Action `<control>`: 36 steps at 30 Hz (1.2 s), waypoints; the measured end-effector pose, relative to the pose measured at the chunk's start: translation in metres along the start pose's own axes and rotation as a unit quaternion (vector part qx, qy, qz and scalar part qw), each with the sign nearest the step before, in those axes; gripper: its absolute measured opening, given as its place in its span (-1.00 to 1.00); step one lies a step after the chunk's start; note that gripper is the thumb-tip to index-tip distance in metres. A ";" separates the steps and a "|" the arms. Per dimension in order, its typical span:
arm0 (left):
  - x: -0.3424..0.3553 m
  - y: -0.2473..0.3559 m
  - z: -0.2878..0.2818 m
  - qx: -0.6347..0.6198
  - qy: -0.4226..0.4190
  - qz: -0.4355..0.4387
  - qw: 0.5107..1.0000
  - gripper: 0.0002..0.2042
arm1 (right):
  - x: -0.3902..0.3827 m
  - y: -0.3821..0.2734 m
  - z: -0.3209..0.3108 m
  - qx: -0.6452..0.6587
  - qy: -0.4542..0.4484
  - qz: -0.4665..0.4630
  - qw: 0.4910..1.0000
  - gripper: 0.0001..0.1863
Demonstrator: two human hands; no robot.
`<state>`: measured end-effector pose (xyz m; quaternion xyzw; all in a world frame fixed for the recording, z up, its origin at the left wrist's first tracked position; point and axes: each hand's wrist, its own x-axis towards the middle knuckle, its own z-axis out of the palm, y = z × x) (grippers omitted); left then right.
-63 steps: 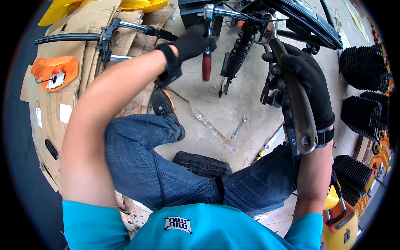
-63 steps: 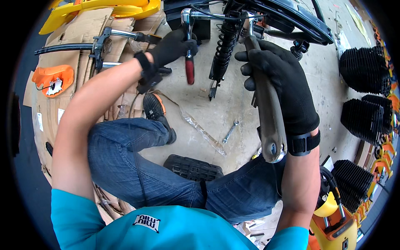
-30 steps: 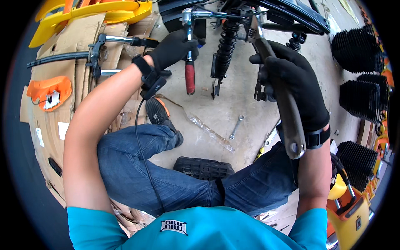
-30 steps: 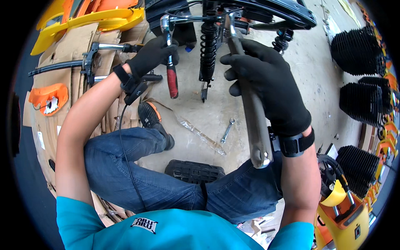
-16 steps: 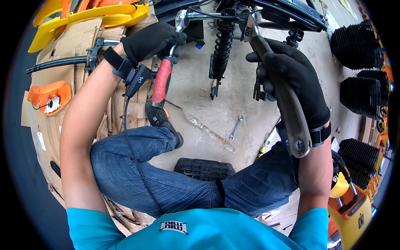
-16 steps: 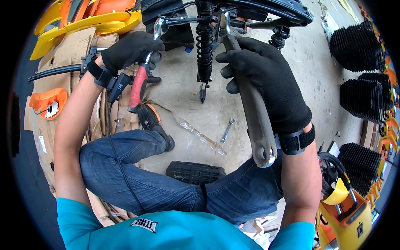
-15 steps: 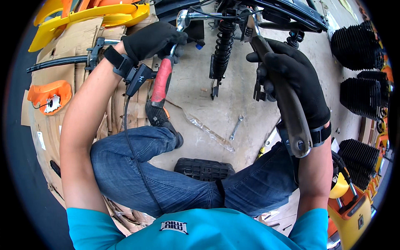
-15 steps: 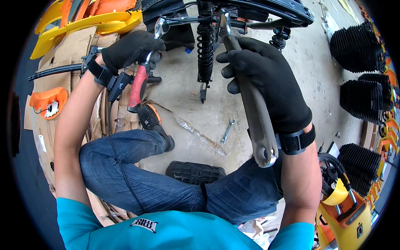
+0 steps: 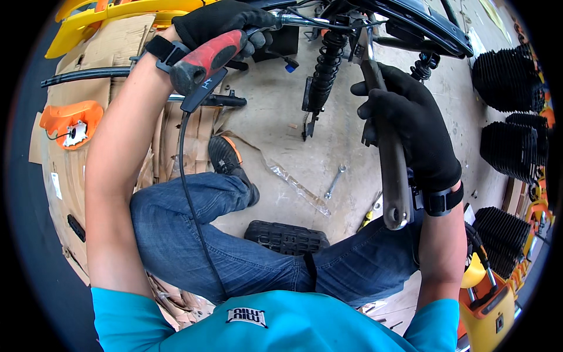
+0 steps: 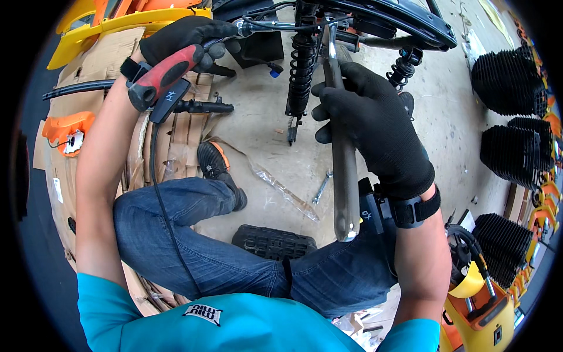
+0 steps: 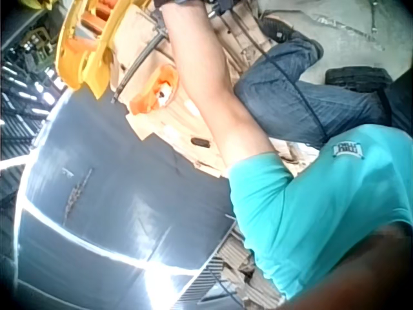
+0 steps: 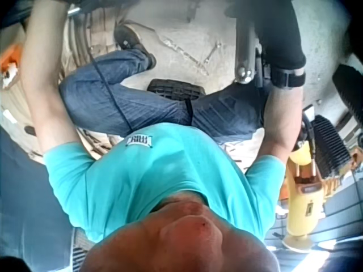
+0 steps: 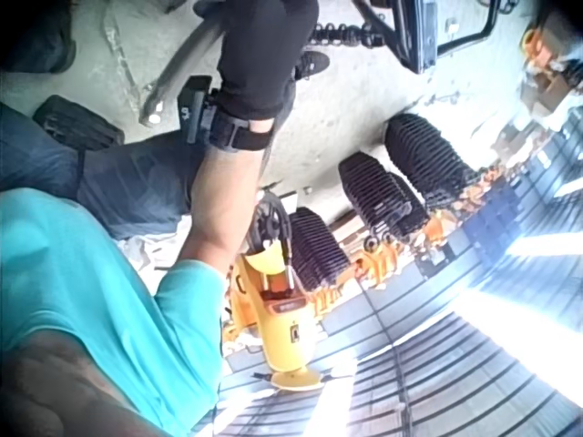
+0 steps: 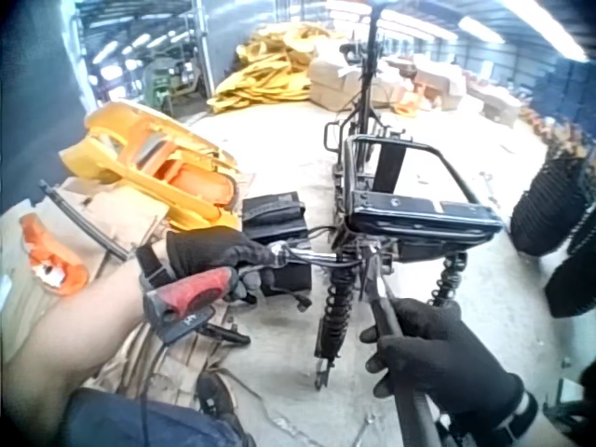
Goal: The person uses a socket wrench and an adjustable wrench to loosen and remove hardware from a motorcycle front fork assembly.
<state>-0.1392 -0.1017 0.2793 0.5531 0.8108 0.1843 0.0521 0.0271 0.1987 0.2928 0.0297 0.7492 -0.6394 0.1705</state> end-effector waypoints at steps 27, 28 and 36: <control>0.009 -0.004 0.137 -0.405 0.155 -0.365 0.824 -0.84 | 0.007 -0.001 -0.010 0.131 -0.003 -0.057 0.990 -0.67; 0.006 0.005 0.120 -0.450 0.096 -0.380 0.803 -0.83 | 0.005 0.000 -0.010 0.148 0.009 -0.043 0.988 -0.67; -0.006 0.013 0.028 -0.460 0.002 -0.284 0.841 -0.67 | 0.010 -0.008 -0.003 0.156 0.041 -0.007 0.987 -0.67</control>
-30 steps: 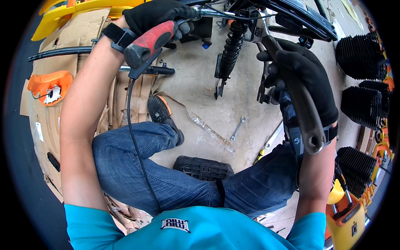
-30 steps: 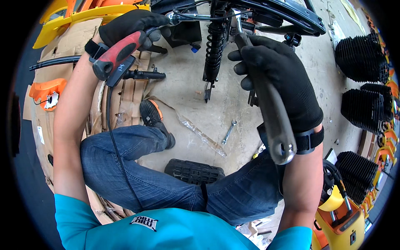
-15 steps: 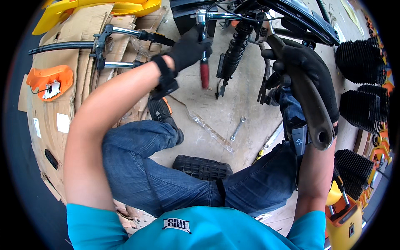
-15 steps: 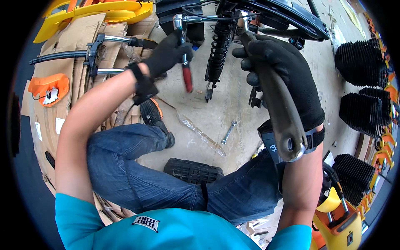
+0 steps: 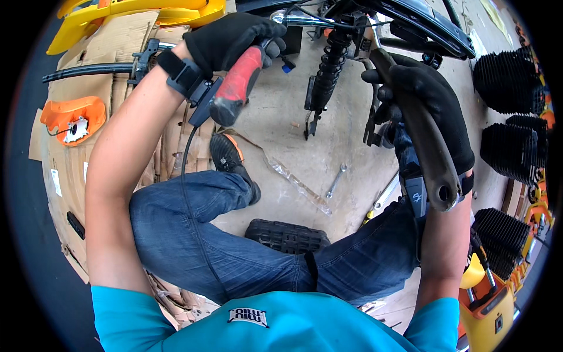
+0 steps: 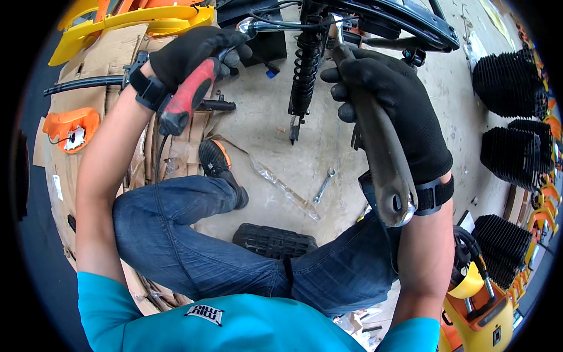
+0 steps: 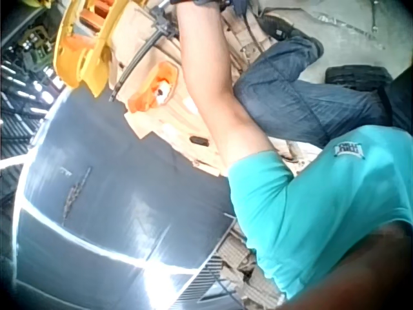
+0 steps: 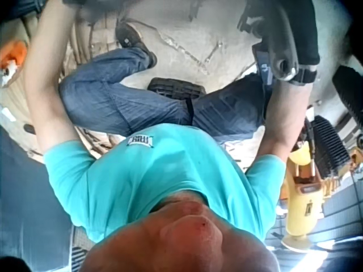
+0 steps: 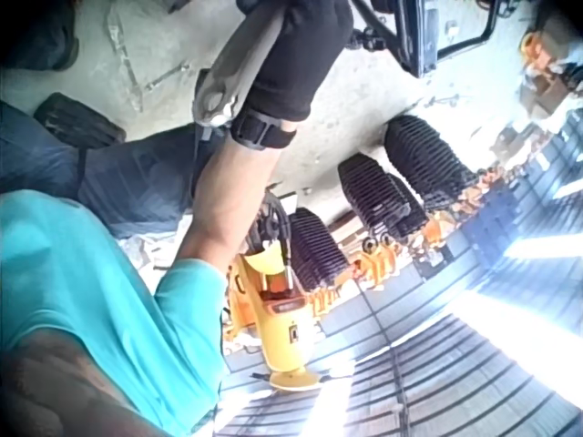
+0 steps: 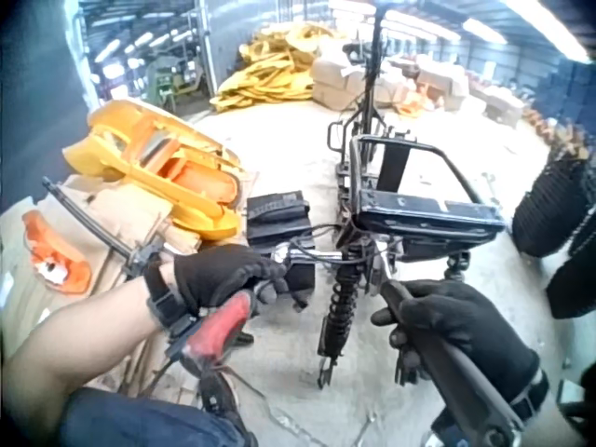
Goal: The person uses a socket wrench and an adjustable wrench to loosen and remove hardware from a motorcycle front fork assembly.
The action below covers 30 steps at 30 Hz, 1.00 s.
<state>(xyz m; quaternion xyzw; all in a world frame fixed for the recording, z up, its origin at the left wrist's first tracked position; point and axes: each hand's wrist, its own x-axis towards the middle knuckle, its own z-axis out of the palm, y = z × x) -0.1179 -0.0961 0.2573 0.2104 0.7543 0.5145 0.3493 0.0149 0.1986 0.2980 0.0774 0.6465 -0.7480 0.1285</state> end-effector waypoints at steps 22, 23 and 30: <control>0.004 -0.027 0.043 -0.131 0.098 -0.054 0.985 -0.76 | -0.004 0.009 -0.015 -0.133 -0.067 -0.129 0.980 -0.73; -0.001 -0.015 0.037 -0.154 0.078 -0.062 0.983 -0.73 | -0.005 0.005 -0.014 -0.119 -0.056 -0.080 0.988 -0.73; -0.002 -0.011 0.020 -0.135 0.020 0.026 0.990 -0.70 | -0.004 -0.002 0.007 -0.129 -0.016 -0.049 0.990 -0.71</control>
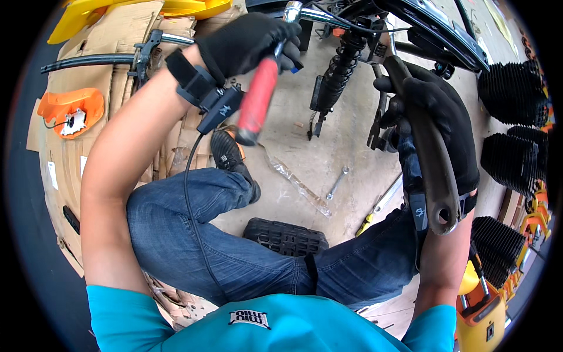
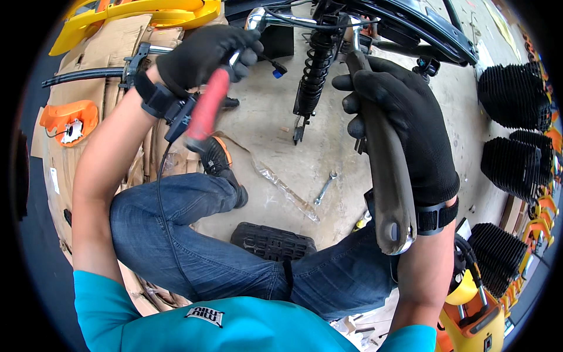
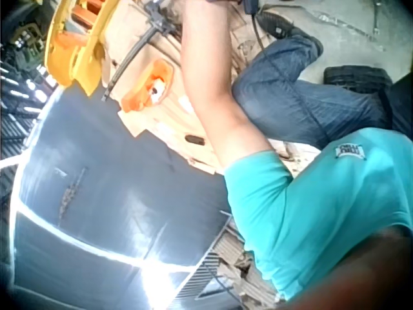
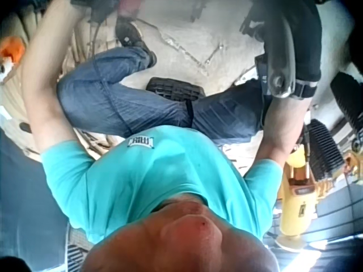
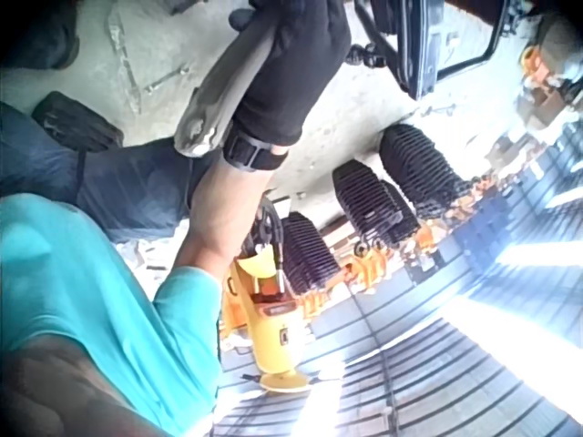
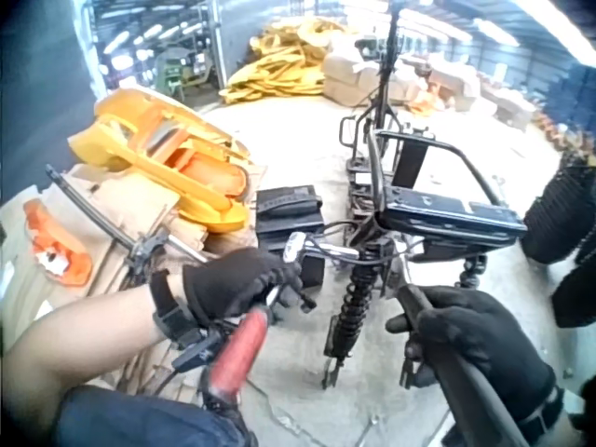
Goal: The person uses a socket wrench and an adjustable wrench to loosen and remove hardware from a motorcycle front fork assembly.
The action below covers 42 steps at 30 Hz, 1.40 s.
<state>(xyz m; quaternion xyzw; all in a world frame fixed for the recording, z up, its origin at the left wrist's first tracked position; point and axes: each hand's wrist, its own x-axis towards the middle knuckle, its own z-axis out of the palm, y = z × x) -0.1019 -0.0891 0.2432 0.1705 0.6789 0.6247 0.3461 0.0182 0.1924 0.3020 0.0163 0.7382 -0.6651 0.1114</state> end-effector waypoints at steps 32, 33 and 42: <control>0.032 -0.090 0.037 0.163 0.265 0.084 0.947 -0.76 | 0.002 0.012 0.017 0.023 0.058 -0.030 0.998 -0.43; 0.037 -0.092 0.043 0.287 0.319 0.115 0.896 -0.77 | 0.002 0.004 0.015 0.046 0.059 0.015 0.997 -0.44; 0.020 -0.052 0.019 0.063 0.146 -0.046 0.986 -0.80 | 0.000 0.002 0.010 0.097 0.074 0.048 0.991 -0.39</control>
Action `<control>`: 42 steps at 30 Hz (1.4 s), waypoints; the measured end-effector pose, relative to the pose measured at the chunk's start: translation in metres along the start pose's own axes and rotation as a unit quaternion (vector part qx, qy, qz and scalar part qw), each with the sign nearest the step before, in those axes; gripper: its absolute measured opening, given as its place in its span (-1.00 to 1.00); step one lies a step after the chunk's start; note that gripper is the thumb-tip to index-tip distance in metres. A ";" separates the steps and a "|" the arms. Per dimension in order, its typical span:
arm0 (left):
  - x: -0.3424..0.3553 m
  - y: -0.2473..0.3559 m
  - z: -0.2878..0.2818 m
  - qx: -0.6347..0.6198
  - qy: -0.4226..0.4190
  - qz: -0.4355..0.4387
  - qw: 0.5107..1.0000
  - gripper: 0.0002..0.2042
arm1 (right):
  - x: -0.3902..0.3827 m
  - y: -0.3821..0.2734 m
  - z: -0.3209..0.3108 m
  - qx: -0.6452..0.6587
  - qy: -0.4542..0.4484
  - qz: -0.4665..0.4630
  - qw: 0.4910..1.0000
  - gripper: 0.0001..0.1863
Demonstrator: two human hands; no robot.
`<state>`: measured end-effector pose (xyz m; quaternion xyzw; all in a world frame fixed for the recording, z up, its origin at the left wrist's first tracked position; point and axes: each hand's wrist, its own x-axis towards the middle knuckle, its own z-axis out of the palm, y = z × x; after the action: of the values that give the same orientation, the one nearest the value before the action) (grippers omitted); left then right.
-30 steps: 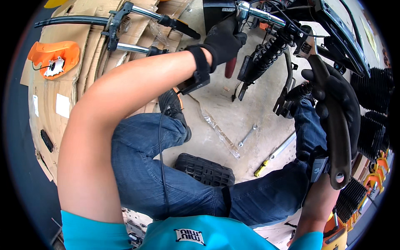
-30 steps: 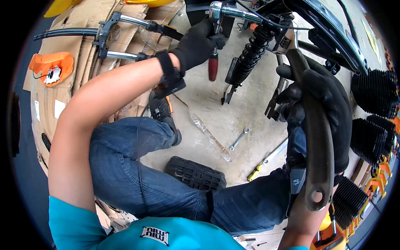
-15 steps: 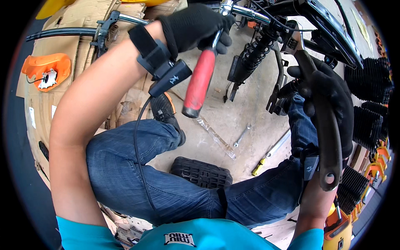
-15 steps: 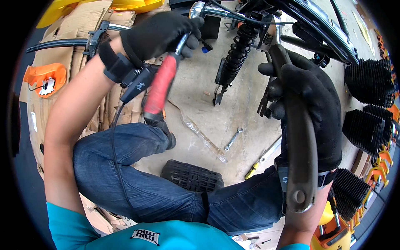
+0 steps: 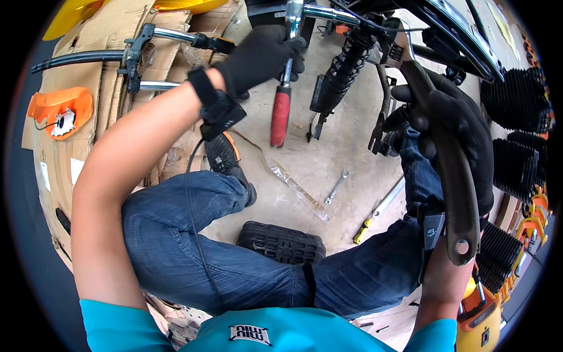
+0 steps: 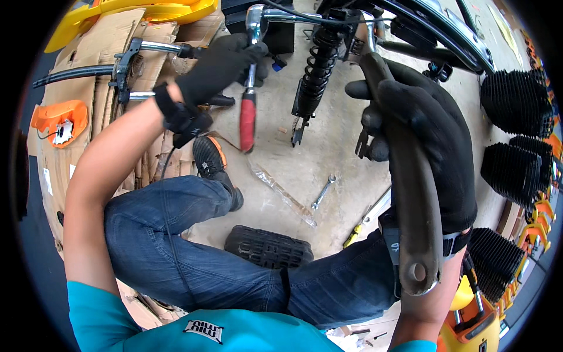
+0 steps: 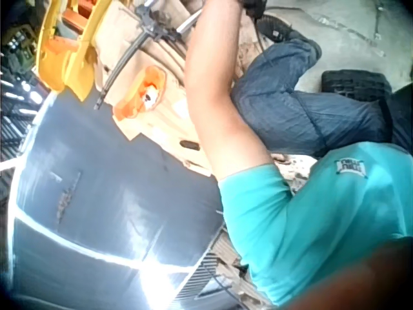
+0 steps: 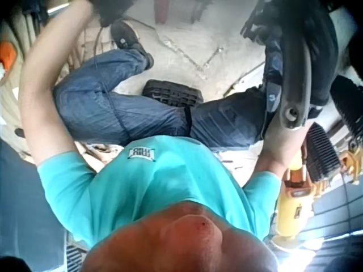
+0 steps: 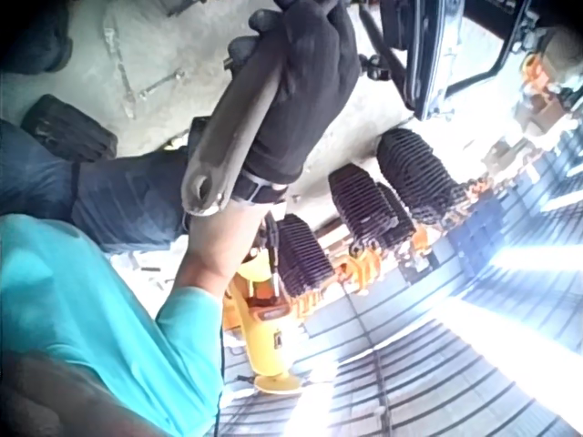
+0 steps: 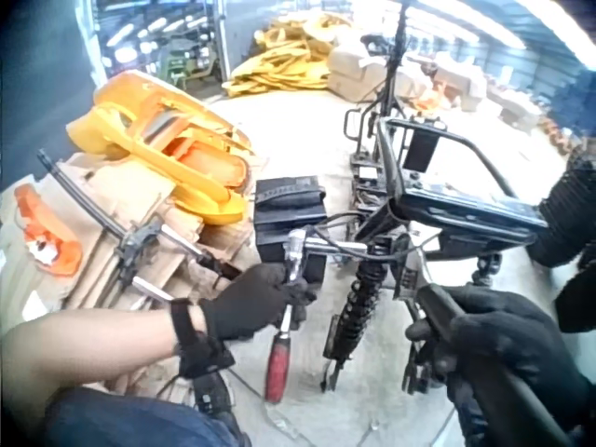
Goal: The person uses a socket wrench and an adjustable wrench to loosen and remove hardware from a motorcycle front fork assembly.
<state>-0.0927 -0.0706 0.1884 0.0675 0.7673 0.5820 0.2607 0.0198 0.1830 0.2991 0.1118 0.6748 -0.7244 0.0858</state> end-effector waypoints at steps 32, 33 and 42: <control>-0.004 0.022 -0.015 -0.001 -0.060 -0.017 0.998 -0.62 | -0.003 0.004 -0.017 -0.035 -0.058 -0.038 0.997 -0.49; -0.006 0.031 -0.018 -0.019 -0.072 -0.038 0.997 -0.62 | -0.003 0.001 -0.016 -0.035 -0.054 -0.029 0.998 -0.48; 0.021 -0.029 0.010 -0.006 0.059 0.055 0.997 -0.82 | -0.004 0.001 -0.001 -0.012 -0.025 -0.012 1.000 -0.41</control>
<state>-0.0998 -0.0622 0.1529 0.0733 0.7731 0.6028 0.1831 0.0240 0.1835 0.2990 0.0842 0.6822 -0.7200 0.0956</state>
